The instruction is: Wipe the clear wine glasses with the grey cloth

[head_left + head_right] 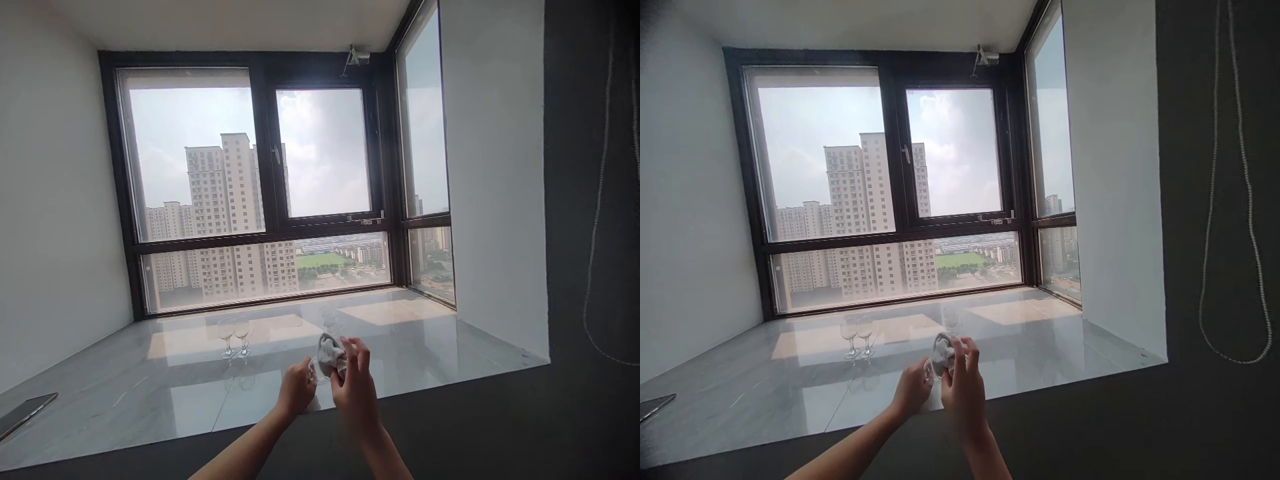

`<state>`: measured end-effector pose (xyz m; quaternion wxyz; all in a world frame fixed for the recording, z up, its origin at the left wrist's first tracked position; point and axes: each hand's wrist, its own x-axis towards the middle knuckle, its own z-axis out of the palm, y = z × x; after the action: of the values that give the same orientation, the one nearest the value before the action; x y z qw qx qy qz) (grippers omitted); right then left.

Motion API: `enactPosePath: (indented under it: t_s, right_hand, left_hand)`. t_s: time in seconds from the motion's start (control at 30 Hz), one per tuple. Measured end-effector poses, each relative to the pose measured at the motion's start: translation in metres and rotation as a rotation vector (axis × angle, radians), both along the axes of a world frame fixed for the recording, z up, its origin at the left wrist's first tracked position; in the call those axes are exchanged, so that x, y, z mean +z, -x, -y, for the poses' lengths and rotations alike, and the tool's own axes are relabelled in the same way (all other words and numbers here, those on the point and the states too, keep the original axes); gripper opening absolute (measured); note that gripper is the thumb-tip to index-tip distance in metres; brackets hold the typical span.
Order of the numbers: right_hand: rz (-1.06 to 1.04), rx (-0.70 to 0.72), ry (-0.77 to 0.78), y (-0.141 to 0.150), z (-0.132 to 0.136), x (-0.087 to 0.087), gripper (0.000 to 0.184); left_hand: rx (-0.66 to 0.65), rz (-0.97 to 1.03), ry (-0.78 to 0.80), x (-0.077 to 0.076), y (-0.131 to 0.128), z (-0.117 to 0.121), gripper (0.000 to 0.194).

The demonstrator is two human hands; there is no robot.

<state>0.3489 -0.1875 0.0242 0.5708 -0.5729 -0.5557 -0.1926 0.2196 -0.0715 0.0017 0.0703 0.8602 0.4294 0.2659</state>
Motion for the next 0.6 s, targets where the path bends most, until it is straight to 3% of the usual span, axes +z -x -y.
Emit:
enactPosePath:
  t_s: [0.13,0.4,0.6]
  right_hand:
    - [0.044,-0.044,-0.020,-0.005,0.001,0.000,0.053]
    - [-0.168,0.286,0.252,-0.011,0.010,0.010,0.058]
    - [-0.141,0.286,0.311,-0.012,0.016,0.015,0.059]
  left_hand:
    - [-0.017,-0.014,-0.023,0.001,0.001,0.000,0.017]
    - [-0.015,-0.004,-0.044,0.002,0.001,0.002,0.016]
    - [0.049,-0.034,-0.057,0.003,0.000,0.003,0.018]
